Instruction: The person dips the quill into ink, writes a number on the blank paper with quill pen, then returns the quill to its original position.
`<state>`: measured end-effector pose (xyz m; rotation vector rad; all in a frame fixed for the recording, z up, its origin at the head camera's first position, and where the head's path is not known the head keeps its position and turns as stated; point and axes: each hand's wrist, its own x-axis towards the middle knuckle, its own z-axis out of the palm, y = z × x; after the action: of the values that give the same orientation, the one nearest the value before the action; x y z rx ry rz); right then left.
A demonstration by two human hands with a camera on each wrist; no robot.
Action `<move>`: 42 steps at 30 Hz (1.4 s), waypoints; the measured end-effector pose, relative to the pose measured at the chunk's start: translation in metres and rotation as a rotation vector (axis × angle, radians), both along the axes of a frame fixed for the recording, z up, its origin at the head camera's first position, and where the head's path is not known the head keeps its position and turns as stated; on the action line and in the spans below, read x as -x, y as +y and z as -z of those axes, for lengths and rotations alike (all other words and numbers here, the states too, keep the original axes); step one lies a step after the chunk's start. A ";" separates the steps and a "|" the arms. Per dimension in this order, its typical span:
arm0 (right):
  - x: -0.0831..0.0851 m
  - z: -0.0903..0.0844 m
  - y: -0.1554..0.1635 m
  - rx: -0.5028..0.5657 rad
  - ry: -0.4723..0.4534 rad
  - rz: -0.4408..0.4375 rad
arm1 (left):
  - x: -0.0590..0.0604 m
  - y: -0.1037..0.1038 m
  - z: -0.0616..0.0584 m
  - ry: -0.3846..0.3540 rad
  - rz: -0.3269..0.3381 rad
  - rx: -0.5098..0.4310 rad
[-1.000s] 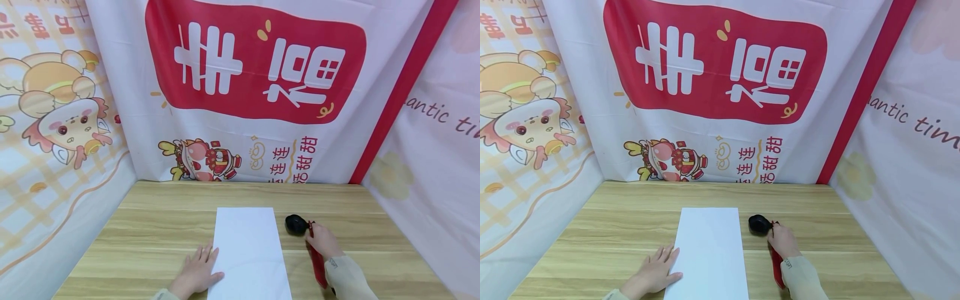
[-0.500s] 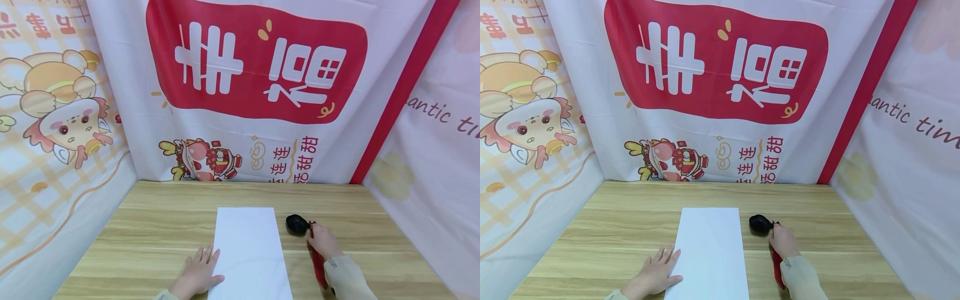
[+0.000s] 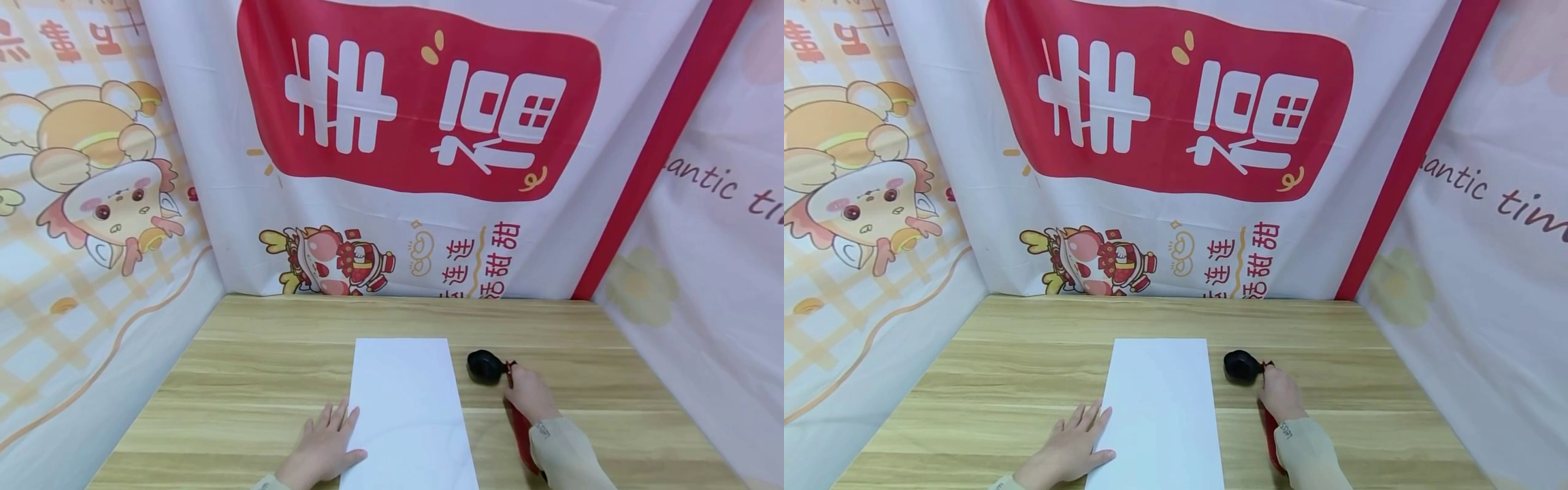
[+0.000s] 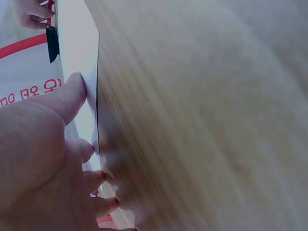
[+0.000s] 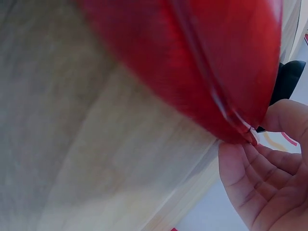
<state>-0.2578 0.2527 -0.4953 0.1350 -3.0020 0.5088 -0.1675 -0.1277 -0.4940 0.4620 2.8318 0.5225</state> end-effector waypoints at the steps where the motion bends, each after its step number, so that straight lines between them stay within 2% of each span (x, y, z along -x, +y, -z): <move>1: 0.000 0.000 0.001 0.003 0.000 -0.002 | 0.000 0.000 0.000 -0.002 0.001 0.002; 15: -0.001 -0.003 0.006 0.055 -0.030 0.059 | 0.001 0.000 0.001 -0.007 -0.003 0.002; 26: 0.000 -0.007 0.008 0.199 0.029 0.096 | -0.001 -0.001 0.001 0.015 0.011 0.006; 32: -0.003 -0.011 0.007 0.251 0.012 0.107 | -0.002 -0.002 -0.001 0.013 0.010 0.007; 38: -0.005 -0.014 0.006 0.293 0.025 0.098 | -0.003 -0.001 -0.003 0.019 0.006 0.008; 42: -0.007 -0.014 0.007 0.324 0.067 0.061 | -0.003 -0.001 -0.002 0.023 0.002 0.004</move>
<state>-0.2511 0.2592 -0.4811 0.0345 -2.8011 0.9510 -0.1647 -0.1285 -0.4916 0.4727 2.8538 0.5136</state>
